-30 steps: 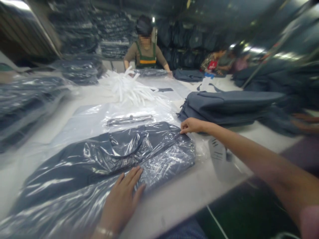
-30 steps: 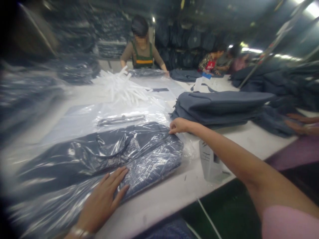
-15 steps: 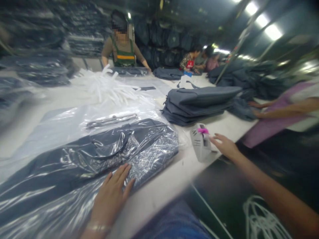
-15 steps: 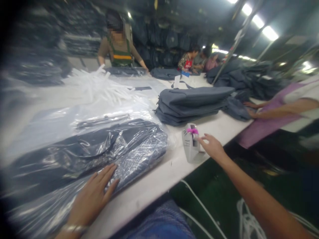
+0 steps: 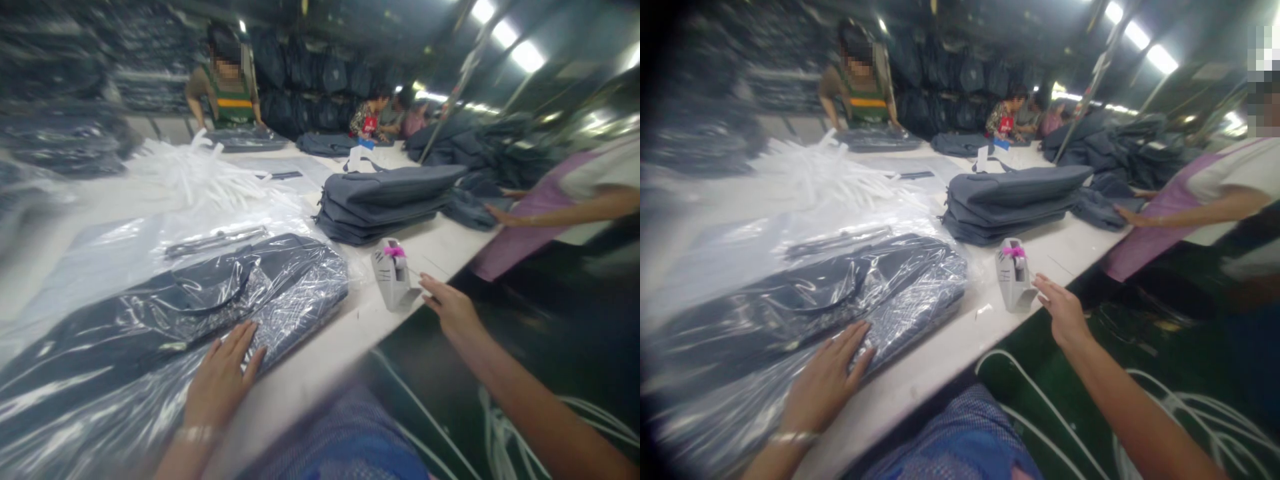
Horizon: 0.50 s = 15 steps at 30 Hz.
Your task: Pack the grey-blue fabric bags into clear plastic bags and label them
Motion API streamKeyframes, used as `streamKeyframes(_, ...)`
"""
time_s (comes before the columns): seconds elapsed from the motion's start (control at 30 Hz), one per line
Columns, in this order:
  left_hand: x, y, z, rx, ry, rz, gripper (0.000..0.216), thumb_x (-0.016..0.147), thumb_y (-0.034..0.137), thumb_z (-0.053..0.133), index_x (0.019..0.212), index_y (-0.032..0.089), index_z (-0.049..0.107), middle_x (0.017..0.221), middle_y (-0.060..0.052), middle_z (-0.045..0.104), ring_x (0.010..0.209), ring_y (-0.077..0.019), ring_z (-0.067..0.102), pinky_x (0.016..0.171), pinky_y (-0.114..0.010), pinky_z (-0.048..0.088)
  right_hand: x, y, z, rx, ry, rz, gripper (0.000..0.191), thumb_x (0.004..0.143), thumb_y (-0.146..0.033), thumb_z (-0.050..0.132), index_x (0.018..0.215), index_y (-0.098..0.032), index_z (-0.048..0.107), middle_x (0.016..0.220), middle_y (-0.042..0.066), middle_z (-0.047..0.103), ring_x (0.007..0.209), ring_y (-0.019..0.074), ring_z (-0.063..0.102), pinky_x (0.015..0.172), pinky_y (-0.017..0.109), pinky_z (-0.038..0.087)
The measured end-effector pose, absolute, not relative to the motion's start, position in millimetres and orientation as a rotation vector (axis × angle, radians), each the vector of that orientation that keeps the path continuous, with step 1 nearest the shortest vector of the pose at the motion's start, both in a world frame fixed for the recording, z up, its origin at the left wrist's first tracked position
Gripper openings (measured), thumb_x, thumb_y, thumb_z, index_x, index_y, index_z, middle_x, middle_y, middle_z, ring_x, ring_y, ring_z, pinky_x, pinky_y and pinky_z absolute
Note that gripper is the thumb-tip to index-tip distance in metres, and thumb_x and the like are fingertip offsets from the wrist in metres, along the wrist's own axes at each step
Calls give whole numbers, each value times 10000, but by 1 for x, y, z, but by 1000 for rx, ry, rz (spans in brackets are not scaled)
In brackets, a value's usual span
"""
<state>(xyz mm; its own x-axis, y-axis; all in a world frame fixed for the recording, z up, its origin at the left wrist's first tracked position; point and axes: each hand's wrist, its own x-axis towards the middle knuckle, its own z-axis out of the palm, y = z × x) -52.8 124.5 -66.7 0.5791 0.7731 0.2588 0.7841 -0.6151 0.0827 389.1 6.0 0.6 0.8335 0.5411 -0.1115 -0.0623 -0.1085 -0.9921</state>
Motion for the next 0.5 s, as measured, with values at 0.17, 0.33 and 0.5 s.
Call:
streamKeyframes(0.17,-54,124,-67,-2748,-1333,-415,562,989,491,351,1426,161,476,1458,-83,520,1310,-271,520,1082,-481,403,364,-22,-19,-1546,-242,753,341,634,-442,830,893,-234,752,1072,55,737,966,192,678,764,272,571)
streamKeyframes(0.33,-54,124,-67,-2754,-1349,-406,568,982,502,364,1427,165,473,1463,-82,514,1319,-273,511,1087,-480,398,377,-26,-45,-1755,-398,633,382,657,-485,798,888,-187,739,865,67,749,680,150,655,627,267,554)
streamKeyframes(0.5,-53,123,-67,-2751,-1381,-435,549,981,500,366,1414,184,491,1452,-85,526,1312,-266,521,1093,-477,400,402,-41,-37,-2187,-915,411,330,796,-502,650,857,-191,745,790,62,752,599,190,653,571,312,518)
